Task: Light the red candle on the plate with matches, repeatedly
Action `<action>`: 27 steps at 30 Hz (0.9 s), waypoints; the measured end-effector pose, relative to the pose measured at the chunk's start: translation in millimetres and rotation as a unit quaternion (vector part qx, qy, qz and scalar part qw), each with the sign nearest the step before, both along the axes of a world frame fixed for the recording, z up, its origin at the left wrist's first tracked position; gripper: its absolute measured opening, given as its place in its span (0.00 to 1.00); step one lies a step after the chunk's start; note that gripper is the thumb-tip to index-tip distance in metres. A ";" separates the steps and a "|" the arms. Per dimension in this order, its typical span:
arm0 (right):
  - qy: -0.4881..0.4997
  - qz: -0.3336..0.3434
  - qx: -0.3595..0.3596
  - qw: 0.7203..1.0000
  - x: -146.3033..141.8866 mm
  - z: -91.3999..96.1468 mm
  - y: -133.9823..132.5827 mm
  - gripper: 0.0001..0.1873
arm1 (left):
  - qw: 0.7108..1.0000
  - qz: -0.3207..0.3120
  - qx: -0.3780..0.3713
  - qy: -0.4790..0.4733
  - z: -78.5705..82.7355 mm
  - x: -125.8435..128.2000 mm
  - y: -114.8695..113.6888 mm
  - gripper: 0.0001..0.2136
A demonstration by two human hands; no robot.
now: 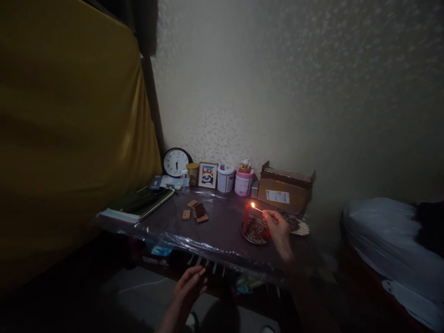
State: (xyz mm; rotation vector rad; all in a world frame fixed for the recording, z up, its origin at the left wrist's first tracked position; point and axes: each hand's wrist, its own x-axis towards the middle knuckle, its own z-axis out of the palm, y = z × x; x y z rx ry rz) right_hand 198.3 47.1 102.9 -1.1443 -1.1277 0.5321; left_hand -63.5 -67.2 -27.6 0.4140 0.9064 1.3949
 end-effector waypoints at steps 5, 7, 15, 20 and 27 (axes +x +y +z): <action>-0.003 0.000 0.008 1.000 4.9 1.8 11.7 0.14 | 1.000 -0.007 -0.004 0.009 1.1 -2.0 -0.9 0.18; -0.003 0.001 0.009 1.000 5.6 3.6 13.7 0.15 | 1.000 -0.008 0.002 0.007 0.1 -1.6 -0.6 0.18; 0.004 -0.001 0.010 1.000 4.0 5.0 21.0 0.14 | 1.000 0.001 -0.006 0.011 -1.7 -0.1 0.9 0.19; 0.014 -0.001 0.013 1.000 0.7 3.2 26.4 0.15 | 1.000 -0.022 0.009 0.019 3.4 -2.7 -0.9 0.17; 0.030 -0.008 0.014 0.999 -6.4 8.1 25.6 0.17 | 0.999 0.014 -0.007 0.031 -2.3 1.3 1.5 0.19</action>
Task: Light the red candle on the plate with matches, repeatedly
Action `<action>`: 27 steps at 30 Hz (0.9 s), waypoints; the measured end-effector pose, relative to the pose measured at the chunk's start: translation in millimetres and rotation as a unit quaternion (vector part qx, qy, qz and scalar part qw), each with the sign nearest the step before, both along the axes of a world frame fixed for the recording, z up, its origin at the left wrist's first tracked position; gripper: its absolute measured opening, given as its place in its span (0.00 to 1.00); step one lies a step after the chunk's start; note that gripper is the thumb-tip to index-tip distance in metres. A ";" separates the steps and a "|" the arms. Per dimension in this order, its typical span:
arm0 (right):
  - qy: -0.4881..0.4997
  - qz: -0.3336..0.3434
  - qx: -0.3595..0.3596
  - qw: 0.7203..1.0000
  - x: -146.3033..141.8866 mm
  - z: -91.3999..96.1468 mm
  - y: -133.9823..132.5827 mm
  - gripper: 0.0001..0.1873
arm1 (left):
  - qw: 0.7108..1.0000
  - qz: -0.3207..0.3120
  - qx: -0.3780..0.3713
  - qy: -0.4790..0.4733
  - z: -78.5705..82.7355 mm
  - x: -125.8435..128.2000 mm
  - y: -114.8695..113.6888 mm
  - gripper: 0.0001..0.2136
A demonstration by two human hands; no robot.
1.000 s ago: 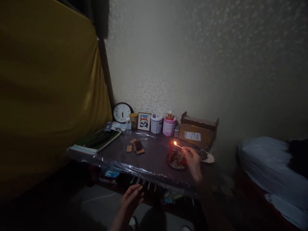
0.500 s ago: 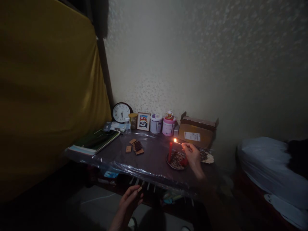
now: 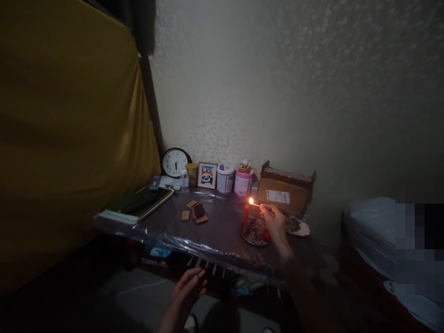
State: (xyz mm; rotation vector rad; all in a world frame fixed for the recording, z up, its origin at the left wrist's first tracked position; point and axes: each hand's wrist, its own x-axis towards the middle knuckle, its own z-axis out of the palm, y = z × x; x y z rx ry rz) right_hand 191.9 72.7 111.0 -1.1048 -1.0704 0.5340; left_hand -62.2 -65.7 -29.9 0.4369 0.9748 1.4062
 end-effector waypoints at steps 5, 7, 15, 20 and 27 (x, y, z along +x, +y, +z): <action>0.004 0.001 -0.004 1.000 -1.0 0.8 1.4 0.17 | 1.000 0.001 0.002 -0.004 -1.0 1.5 -0.1 0.19; 0.003 0.001 -0.007 1.000 -0.5 0.7 2.8 0.17 | 1.000 -0.001 0.001 -0.005 -0.1 1.1 -0.2 0.19; 0.000 0.003 -0.024 1.000 1.3 2.3 6.3 0.16 | 0.999 -0.032 0.021 -0.028 9.6 -1.7 -5.4 0.15; -0.010 0.002 -0.034 0.999 1.6 1.5 7.9 0.17 | 0.998 -0.042 0.025 -0.039 11.1 -3.3 -6.5 0.14; -0.025 -0.002 -0.038 0.999 3.0 -0.1 10.6 0.17 | 0.998 -0.050 0.026 -0.033 6.9 -4.3 -3.8 0.15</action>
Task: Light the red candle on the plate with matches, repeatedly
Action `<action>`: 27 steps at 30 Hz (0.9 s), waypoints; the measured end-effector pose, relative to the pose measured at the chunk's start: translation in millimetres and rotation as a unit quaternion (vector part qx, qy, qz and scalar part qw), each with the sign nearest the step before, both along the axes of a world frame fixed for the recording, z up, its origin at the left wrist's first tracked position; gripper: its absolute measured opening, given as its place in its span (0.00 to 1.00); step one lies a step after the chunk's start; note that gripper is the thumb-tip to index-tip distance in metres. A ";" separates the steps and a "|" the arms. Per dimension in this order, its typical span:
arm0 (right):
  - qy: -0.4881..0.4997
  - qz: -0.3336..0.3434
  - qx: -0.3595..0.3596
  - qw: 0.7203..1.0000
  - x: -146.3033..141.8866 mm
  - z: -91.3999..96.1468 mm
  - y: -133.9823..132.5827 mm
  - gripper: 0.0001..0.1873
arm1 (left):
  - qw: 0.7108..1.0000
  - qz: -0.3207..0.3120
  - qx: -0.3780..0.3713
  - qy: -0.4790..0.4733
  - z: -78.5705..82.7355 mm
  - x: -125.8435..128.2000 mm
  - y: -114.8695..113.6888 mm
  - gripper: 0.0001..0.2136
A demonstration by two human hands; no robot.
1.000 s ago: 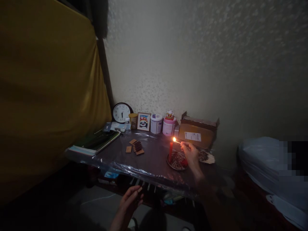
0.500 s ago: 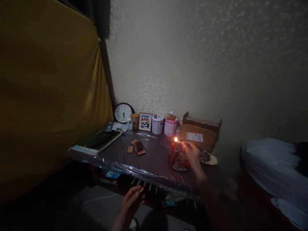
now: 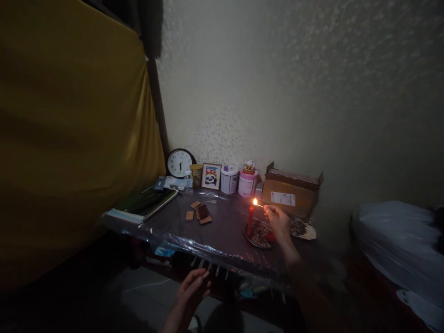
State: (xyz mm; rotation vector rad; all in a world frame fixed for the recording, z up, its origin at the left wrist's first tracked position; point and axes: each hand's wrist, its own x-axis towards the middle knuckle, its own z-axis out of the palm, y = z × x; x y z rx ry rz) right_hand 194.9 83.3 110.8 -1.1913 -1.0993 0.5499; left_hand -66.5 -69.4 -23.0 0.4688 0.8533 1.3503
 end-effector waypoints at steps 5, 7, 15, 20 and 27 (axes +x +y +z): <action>-0.003 0.001 -0.003 1.000 0.5 0.1 0.4 0.18 | 1.000 -0.003 0.000 0.007 1.5 0.0 -1.5 0.15; -0.004 0.002 -0.004 1.000 0.4 0.2 0.7 0.18 | 1.000 -0.001 -0.005 0.011 2.3 0.0 -1.5 0.15; -0.013 0.005 -0.002 1.000 1.0 -2.0 4.2 0.19 | 1.000 0.013 -0.013 0.018 -0.7 1.2 0.7 0.17; -0.025 0.004 0.002 1.000 0.8 -3.5 5.6 0.17 | 0.999 0.038 -0.025 0.023 -5.5 3.6 3.7 0.19; -0.042 0.003 -0.002 0.999 -0.3 -3.3 6.0 0.14 | 0.999 0.039 -0.025 0.015 -8.3 3.8 4.5 0.18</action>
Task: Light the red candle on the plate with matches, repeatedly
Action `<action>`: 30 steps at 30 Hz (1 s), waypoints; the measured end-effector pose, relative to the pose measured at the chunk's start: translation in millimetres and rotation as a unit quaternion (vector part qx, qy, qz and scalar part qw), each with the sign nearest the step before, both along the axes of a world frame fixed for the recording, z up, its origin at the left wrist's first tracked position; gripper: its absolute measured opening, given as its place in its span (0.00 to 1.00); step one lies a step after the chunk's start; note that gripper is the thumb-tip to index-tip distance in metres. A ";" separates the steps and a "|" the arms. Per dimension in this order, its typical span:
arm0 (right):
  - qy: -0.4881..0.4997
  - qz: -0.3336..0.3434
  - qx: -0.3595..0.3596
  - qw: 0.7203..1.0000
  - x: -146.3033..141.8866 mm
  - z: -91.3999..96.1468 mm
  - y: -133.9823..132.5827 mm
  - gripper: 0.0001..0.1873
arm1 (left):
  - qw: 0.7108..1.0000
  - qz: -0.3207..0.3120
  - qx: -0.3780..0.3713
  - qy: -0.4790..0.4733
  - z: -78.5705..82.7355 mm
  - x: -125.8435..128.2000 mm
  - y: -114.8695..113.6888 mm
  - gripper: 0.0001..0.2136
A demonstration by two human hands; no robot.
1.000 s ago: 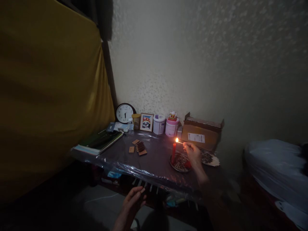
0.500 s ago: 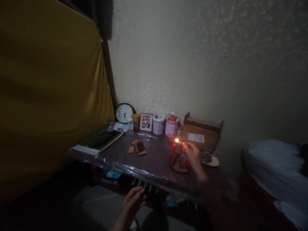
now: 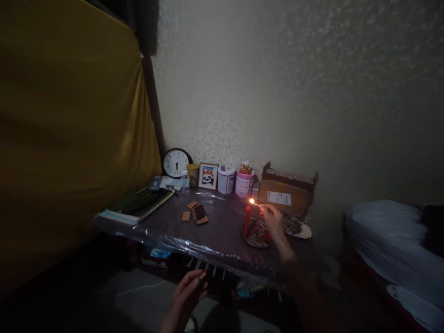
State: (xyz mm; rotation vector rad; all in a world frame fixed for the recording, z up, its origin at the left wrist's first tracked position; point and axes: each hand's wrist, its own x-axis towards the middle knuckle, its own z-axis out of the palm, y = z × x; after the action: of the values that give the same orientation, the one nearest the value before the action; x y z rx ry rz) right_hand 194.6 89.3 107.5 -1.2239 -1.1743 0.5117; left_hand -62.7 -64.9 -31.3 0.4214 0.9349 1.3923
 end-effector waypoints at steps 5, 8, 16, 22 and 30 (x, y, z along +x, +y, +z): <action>-0.014 0.000 -0.002 1.000 -0.3 -2.7 1.9 0.13 | 1.000 -0.015 0.007 -0.007 1.3 -1.4 -1.1 0.17; -0.019 0.000 -0.004 1.000 -0.8 -3.6 2.3 0.13 | 1.000 -0.016 0.007 -0.007 2.3 -1.1 -1.5 0.16; -0.020 -0.001 -0.011 1.000 -3.2 -3.8 1.5 0.14 | 1.000 -0.014 0.008 -0.006 3.5 -1.5 -2.0 0.17; -0.016 0.002 -0.010 1.000 -2.7 -4.7 3.5 0.15 | 0.998 -0.048 0.027 -0.024 5.1 -4.2 -1.7 0.14; -0.021 0.003 -0.014 1.000 -2.3 -4.4 2.1 0.16 | 0.999 -0.044 0.022 -0.013 8.7 -4.0 -4.0 0.14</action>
State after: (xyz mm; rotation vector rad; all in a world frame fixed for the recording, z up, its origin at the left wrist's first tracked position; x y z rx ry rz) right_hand 192.3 91.4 103.0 -1.2606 -1.2095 0.5116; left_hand -66.7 -68.9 -22.6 0.4718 0.8557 1.3370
